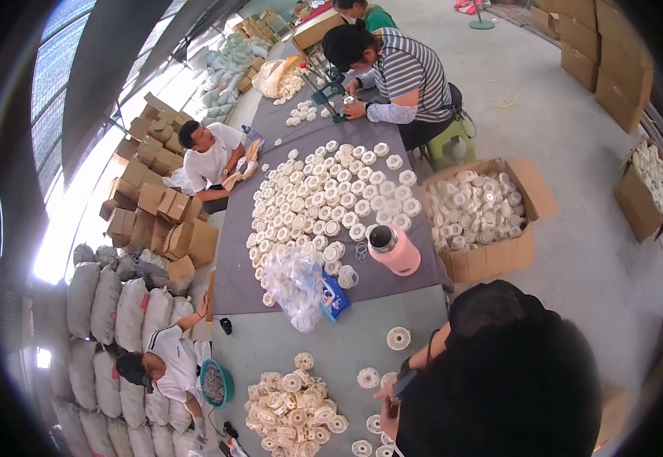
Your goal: Inserting metal pins into the center of white circular plastic parts.
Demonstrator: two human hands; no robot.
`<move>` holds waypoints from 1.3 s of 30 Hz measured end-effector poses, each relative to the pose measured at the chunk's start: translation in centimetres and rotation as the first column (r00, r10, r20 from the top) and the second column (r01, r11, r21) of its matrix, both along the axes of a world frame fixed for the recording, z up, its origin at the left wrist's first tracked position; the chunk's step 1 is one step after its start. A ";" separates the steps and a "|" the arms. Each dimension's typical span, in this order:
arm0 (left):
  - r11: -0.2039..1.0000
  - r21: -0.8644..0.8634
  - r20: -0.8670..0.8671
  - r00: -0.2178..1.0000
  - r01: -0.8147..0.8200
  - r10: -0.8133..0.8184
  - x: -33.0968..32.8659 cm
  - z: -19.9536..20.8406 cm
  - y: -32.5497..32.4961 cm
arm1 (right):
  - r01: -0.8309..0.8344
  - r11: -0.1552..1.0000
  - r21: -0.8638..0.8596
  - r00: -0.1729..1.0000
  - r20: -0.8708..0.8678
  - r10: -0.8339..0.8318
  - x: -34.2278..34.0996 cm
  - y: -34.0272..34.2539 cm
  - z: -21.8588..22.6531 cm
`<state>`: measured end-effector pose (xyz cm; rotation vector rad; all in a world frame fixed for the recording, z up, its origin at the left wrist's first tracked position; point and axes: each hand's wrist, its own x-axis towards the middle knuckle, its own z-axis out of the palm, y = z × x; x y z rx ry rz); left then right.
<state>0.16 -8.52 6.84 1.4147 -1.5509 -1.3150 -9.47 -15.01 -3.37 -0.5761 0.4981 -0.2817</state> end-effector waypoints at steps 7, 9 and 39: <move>0.983 -0.180 0.269 0.963 0.038 0.012 3.4 -2.0 1.1 | -0.173 0.980 0.094 0.924 0.359 0.129 4.0 0.5 -4.3; 0.964 -0.262 0.335 0.933 -0.038 0.128 3.3 -1.0 1.3 | 0.124 0.929 -0.349 0.989 -0.037 -0.146 4.0 1.4 -3.8; 0.915 -0.391 0.198 0.980 0.099 -0.022 6.2 3.5 0.5 | 0.549 0.809 0.210 0.834 -0.075 -0.547 3.3 2.5 9.1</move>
